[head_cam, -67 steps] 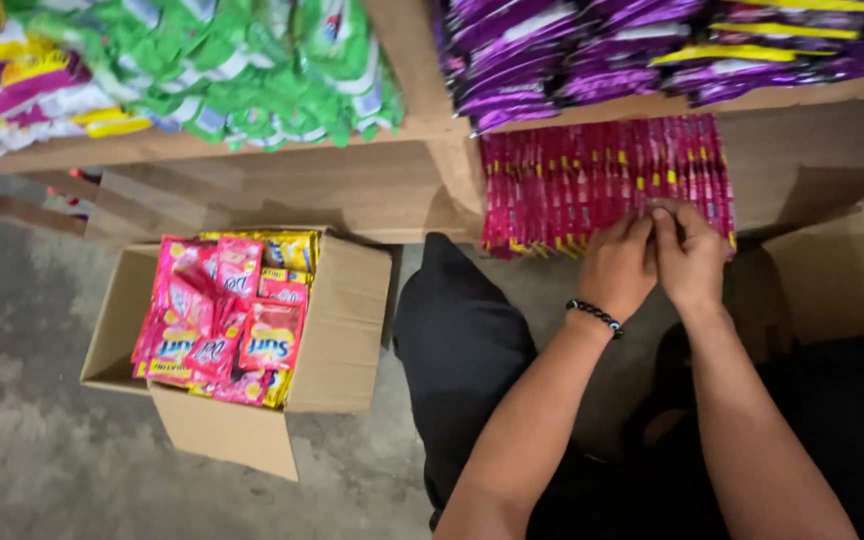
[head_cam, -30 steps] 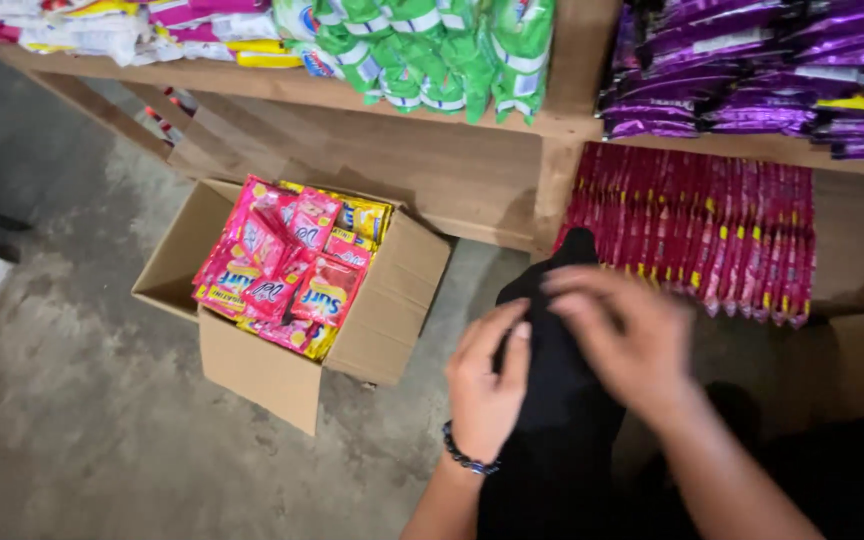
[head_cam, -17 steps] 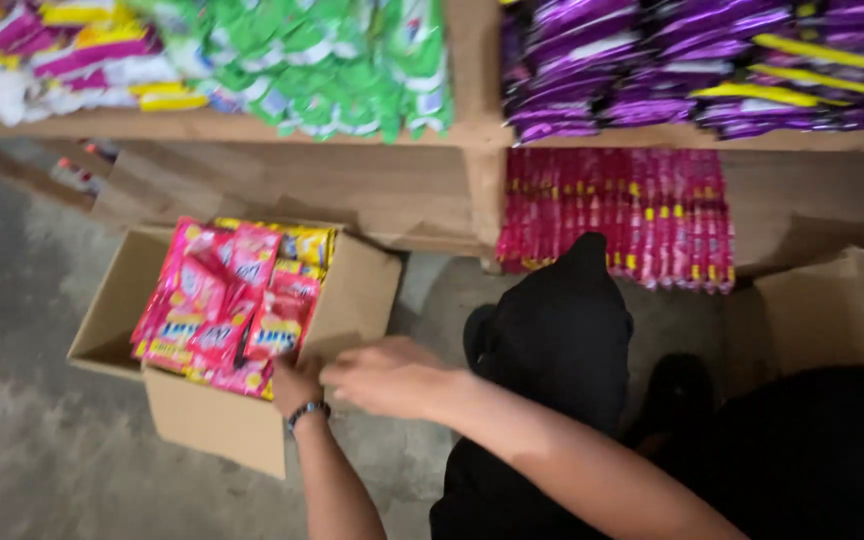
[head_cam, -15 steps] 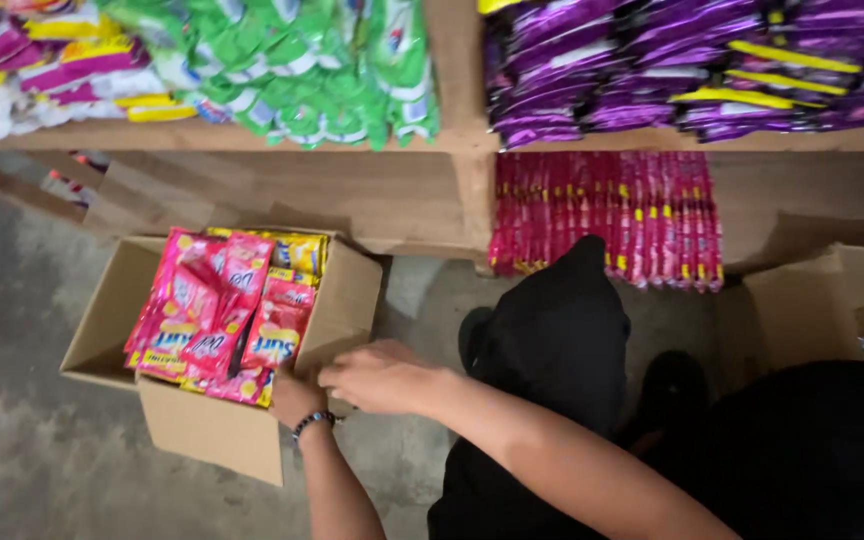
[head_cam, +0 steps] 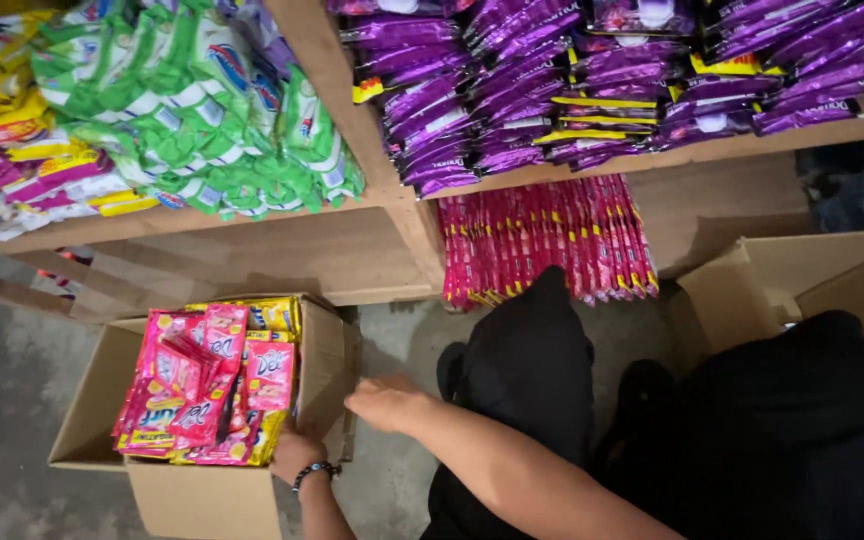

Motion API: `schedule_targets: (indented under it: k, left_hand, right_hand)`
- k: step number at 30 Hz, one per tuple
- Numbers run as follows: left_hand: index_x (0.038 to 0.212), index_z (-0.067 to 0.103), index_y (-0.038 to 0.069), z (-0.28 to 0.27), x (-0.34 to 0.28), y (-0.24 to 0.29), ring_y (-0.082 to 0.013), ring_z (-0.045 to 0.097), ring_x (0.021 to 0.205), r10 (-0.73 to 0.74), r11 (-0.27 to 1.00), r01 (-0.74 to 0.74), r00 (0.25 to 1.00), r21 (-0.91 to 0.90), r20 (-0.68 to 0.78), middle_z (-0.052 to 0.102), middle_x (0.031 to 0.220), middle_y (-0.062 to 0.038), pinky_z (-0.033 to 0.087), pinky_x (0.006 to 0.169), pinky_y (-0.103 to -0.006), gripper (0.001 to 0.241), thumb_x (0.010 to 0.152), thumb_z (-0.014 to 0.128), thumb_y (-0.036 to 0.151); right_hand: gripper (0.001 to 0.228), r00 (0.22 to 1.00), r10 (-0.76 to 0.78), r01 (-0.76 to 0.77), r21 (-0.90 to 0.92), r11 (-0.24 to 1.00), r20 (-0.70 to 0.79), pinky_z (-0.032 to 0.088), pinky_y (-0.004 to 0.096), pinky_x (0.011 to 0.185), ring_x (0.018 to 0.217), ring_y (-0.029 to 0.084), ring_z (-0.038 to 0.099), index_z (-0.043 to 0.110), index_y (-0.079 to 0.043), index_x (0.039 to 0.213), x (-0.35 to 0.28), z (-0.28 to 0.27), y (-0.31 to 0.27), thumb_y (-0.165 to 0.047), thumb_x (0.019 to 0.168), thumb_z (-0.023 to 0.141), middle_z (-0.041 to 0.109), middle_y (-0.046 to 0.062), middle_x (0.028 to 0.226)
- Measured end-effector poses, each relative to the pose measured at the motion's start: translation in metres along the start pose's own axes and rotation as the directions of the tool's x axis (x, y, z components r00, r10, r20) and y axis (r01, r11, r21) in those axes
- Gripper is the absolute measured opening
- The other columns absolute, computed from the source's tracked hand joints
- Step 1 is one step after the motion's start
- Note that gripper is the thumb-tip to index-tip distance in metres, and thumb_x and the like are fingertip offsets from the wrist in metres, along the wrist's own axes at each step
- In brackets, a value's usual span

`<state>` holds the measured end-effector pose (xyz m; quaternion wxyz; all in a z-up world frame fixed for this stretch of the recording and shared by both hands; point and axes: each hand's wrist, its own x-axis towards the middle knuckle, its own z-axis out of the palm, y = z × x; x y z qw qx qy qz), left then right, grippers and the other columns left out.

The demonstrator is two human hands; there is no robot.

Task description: Take laundry detergent sachets from boxes and organize them on grocery store shelves by brand and color.

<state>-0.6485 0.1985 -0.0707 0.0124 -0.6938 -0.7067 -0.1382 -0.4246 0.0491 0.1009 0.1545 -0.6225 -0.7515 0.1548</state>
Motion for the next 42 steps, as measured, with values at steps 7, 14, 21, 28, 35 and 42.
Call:
schedule_targets:
  k: [7, 14, 21, 28, 35, 42]
  left_hand:
    - [0.124, 0.065, 0.019, 0.011, -0.040, 0.022, -0.0354, 0.075, 0.082, -0.014, 1.000, 0.014, 1.000, 0.022, 0.001, 0.075, 0.086, -0.013, 0.058, 0.070, -0.0527, 0.033, 0.092, 0.063, 0.025]
    - [0.104, 0.069, 0.015, -0.017, -0.111, 0.041, -0.0354, 0.072, 0.080, 0.075, 0.994, -0.079, 0.996, -0.079, -0.054, 0.073, 0.081, -0.013, 0.052, 0.077, -0.0555, 0.019, 0.094, 0.059, 0.027]
    - [0.096, 0.066, 0.012, -0.035, -0.202, 0.022, -0.0400, 0.068, 0.078, 0.315, 0.930, -0.285, 0.944, -0.231, 0.102, 0.071, 0.083, -0.017, 0.053, 0.071, -0.0545, 0.023, 0.105, 0.056, 0.032]
    - [0.104, 0.067, 0.008, -0.131, -0.233, 0.019, -0.0419, 0.068, 0.078, 0.461, 0.797, -0.324, 0.872, -0.511, 0.166, 0.071, 0.084, -0.021, 0.055, 0.067, -0.0541, 0.022, 0.091, 0.065, 0.026]
    - [0.125, 0.061, 0.009, -0.144, -0.245, 0.013, -0.0422, 0.069, 0.078, 0.392, 0.828, -0.259, 0.901, -0.497, 0.184, 0.072, 0.087, -0.022, 0.055, 0.064, -0.0533, 0.036, 0.092, 0.065, 0.021]
    - [0.123, 0.058, 0.016, -0.139, -0.238, 0.023, -0.0348, 0.071, 0.071, 0.281, 0.954, -0.202, 0.859, -0.222, 0.428, 0.072, 0.081, -0.015, 0.054, 0.061, -0.0489, 0.026, 0.105, 0.053, 0.035]
  right_hand:
    - [0.017, 0.996, 0.011, -0.005, -0.060, 0.998, 0.092, 0.058, 0.054, 0.079, 0.102, 0.040, 0.070, 0.071, -0.010, 0.098, 0.003, 0.004, 0.008, -0.013, 0.093, 0.055, 0.073, 0.017, 0.107]
    - [0.025, 0.991, 0.055, -0.049, -0.054, 0.997, 0.119, 0.055, 0.052, 0.089, 0.113, 0.039, 0.065, 0.067, -0.013, 0.112, 0.008, -0.003, 0.000, -0.011, 0.091, 0.053, 0.067, 0.016, 0.120]
    - [0.032, 0.933, 0.359, -0.359, 0.005, 0.933, 0.013, 0.055, 0.053, 0.095, 0.117, 0.041, 0.067, 0.059, -0.012, 0.136, 0.026, -0.033, 0.017, -0.018, 0.106, 0.049, 0.068, 0.021, 0.127]
    - [0.061, 0.890, 0.436, -0.428, -0.088, 0.900, 0.132, 0.050, 0.050, 0.102, 0.129, 0.038, 0.057, 0.047, -0.015, 0.145, 0.018, -0.018, 0.057, -0.016, 0.088, 0.065, 0.058, 0.020, 0.139]
    - [0.065, 0.860, 0.470, -0.483, 0.016, 0.876, 0.201, 0.050, 0.053, 0.103, 0.124, 0.045, 0.060, 0.036, -0.010, 0.152, 0.028, 0.002, 0.078, -0.016, 0.091, 0.059, 0.062, 0.030, 0.132]
    - [0.045, 0.884, 0.440, -0.434, -0.075, 0.898, 0.159, 0.053, 0.052, 0.101, 0.117, 0.046, 0.066, 0.056, 0.000, 0.133, 0.074, 0.073, 0.152, -0.014, 0.090, 0.059, 0.067, 0.034, 0.122]
